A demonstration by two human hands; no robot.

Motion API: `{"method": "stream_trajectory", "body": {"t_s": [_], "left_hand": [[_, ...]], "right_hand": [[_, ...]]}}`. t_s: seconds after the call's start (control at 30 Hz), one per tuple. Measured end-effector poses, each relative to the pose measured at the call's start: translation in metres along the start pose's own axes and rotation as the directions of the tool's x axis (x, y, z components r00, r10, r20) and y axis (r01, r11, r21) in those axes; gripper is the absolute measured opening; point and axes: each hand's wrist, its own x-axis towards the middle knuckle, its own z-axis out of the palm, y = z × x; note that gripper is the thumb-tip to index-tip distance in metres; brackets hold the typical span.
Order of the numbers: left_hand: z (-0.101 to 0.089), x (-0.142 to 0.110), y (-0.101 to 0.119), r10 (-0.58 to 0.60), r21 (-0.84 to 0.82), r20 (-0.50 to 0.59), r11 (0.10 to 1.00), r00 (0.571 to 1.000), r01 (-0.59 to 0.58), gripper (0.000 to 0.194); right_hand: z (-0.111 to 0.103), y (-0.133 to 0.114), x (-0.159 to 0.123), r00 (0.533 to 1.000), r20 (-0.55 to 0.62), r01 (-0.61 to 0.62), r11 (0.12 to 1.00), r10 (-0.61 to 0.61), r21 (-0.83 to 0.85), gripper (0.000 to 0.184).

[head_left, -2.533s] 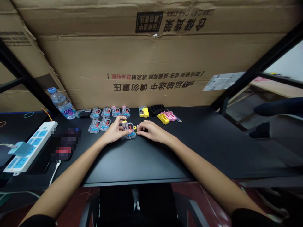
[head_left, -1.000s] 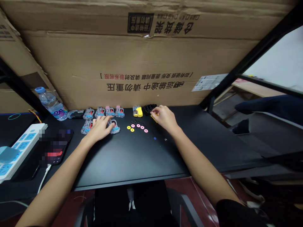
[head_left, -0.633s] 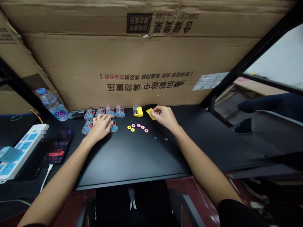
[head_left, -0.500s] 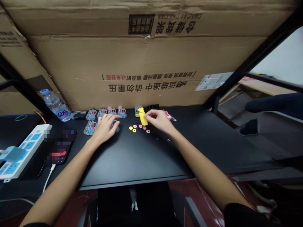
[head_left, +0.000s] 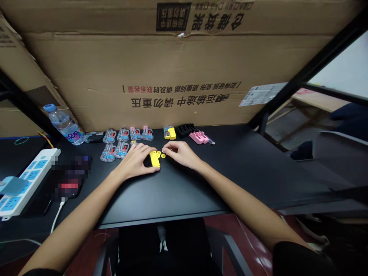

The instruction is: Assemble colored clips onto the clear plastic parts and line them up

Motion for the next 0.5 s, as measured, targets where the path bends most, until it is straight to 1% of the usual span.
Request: {"method": "stream_trajectory", "body": {"t_s": [0.07,0.13,0.2,0.33,0.47,0.5], "left_hand": [[0.0007,-0.0008,-0.0020,-0.011,-0.013,0.018,1.000,1.000,0.011,0.067],[0.0023,-0.0014,-0.0025,-0.019,-0.033,0.036,0.999,0.999,0.021,0.070],[0.0037,-0.0015,-0.0021,-0.022,-0.052,0.052,0.998,0.998,0.024,0.070],[0.0050,-0.0011,-0.0025,-0.018,-0.080,0.065,0.997,0.998,0.024,0.070],[0.0054,-0.0011,-0.0046,-0.016,-0.089,0.068,0.996,0.998,0.022,0.071],[0.0054,-0.0012,-0.0049,-0.017,-0.091,0.067,0.996,0.998,0.023,0.071]], "right_hand": [[-0.0035,0.0020,0.0001,0.999,-0.010,0.047,0.989,-0.049,-0.143,0.022],[-0.0045,0.0017,-0.0005,0.997,0.035,0.074,0.969,-0.068,-0.234,0.016],[-0.0036,0.0007,-0.0013,0.994,0.083,0.089,0.955,-0.068,-0.284,0.011],[-0.0020,-0.0010,-0.0021,0.987,0.145,0.117,0.946,-0.076,-0.302,0.008],[-0.0033,-0.0033,-0.0021,0.970,0.204,0.178,0.953,-0.129,-0.245,0.002],[-0.0035,-0.0039,-0.0022,0.966,0.214,0.192,0.954,-0.142,-0.231,0.003]]}}
